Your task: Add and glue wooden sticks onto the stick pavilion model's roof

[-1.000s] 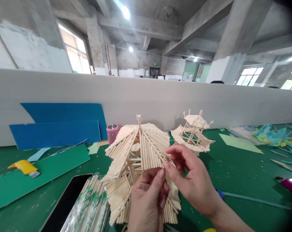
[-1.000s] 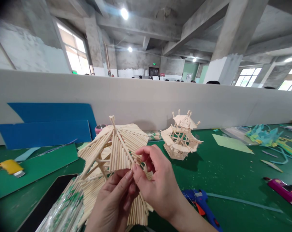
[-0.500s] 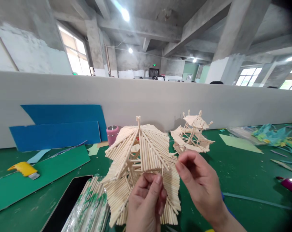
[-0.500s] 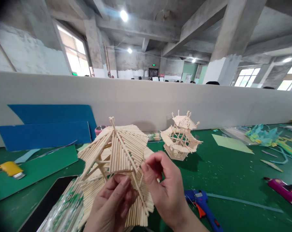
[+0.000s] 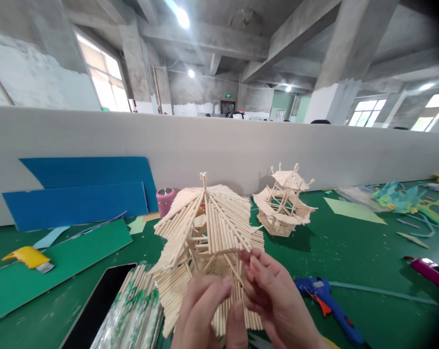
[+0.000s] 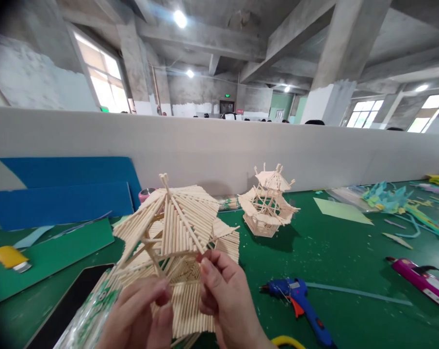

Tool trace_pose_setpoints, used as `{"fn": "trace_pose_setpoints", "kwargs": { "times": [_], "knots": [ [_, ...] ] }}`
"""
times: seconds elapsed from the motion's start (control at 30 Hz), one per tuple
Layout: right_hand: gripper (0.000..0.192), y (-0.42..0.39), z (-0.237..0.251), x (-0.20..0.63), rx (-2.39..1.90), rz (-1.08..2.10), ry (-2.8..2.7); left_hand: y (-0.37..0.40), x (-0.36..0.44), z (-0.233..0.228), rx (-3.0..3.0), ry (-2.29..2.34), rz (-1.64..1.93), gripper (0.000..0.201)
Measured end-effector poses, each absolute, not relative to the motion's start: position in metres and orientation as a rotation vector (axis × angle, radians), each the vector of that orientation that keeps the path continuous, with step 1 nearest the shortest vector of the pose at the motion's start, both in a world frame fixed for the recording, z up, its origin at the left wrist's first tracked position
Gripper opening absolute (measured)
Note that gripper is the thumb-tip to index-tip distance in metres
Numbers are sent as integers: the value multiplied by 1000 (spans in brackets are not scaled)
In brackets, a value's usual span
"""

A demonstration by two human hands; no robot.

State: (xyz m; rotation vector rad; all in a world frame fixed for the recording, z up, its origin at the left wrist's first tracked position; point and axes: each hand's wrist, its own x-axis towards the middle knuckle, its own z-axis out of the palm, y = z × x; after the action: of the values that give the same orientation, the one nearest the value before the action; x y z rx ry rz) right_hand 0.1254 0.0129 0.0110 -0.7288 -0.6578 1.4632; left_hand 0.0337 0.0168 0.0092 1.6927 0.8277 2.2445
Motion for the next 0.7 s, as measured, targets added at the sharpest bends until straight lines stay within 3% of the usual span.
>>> {"fn": "trace_pose_setpoints", "kwargs": {
  "times": [0.07, 0.3, 0.7],
  "knots": [
    [28, 15, 17, 123, -682, 1532, -580, 21, 25, 12, 1936, 871, 2278, 29],
    [26, 17, 26, 116, -586, 1544, -402, 30, 3, 21, 2546, 1008, 2000, 34],
    [32, 18, 29, 106, -605, 1563, -154, 35, 10, 24, 2621, 1101, 1904, 29]
  ]
}}
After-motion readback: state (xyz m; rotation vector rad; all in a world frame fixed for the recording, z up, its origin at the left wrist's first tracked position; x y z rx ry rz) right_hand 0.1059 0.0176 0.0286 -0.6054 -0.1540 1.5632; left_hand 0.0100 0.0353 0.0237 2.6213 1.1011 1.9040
